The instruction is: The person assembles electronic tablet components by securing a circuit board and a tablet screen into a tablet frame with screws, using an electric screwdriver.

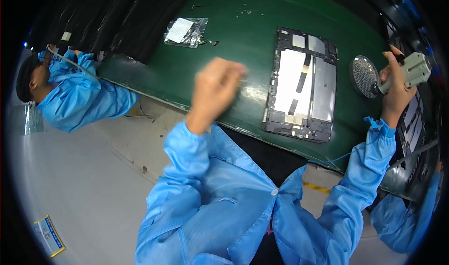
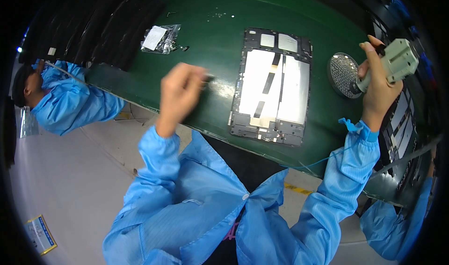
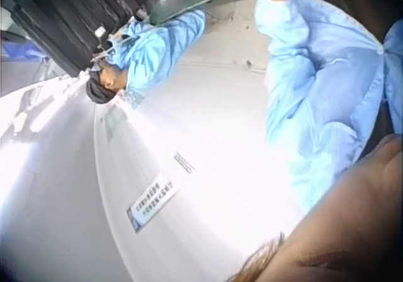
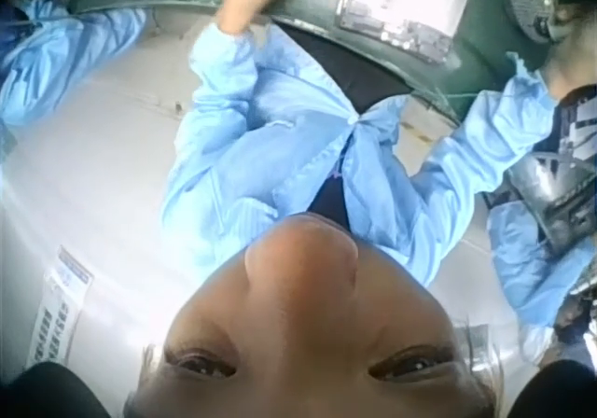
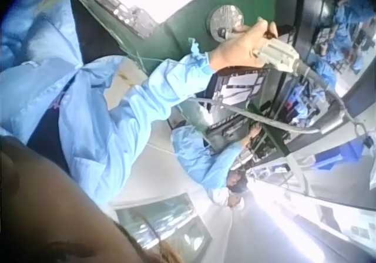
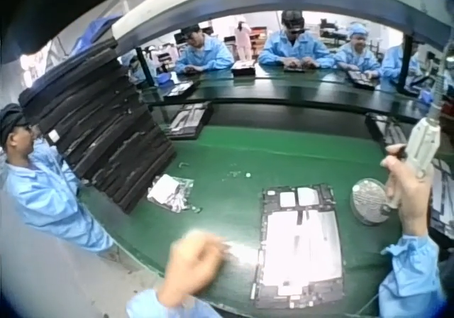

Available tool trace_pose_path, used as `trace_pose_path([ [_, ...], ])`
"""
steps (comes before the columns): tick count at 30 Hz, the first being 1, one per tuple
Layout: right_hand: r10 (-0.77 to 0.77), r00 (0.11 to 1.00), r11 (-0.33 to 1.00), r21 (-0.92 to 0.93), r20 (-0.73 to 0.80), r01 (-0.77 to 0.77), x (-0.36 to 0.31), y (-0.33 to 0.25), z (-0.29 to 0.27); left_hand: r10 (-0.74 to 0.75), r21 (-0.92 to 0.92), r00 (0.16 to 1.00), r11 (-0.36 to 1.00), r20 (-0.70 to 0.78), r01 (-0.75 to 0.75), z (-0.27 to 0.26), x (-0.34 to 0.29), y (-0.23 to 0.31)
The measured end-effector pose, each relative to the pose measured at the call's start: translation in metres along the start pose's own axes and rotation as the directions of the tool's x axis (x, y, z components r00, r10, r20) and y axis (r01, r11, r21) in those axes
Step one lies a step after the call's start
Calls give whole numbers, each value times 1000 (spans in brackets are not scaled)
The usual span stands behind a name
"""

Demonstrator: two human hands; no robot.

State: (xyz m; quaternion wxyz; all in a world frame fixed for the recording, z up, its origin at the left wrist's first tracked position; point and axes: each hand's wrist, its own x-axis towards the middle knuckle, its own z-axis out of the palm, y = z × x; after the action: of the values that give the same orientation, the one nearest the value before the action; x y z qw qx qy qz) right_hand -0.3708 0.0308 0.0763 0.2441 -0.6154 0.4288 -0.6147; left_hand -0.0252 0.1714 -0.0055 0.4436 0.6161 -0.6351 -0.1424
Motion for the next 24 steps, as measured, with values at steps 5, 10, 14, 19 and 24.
trace_pose_path([
  [5,-19,999,1000,-21,-50,18,3,7,-7,-22,550,994,831,-109,79,-17,49,-37],
  [10,-17,997,1000,18,-81,19,15,25,-3,110,537,993,841,-43,-70,-19,50,-60],
  [14,51,991,999,26,-126,-48,20,25,-12,108,483,993,873,-55,-68,-16,59,-60],
  [19,36,993,998,56,-114,-30,22,31,-9,0,502,999,865,-47,24,-15,55,-56],
  [24,41,997,984,179,-70,-28,22,37,1,67,422,997,904,23,-71,-23,58,-65],
])
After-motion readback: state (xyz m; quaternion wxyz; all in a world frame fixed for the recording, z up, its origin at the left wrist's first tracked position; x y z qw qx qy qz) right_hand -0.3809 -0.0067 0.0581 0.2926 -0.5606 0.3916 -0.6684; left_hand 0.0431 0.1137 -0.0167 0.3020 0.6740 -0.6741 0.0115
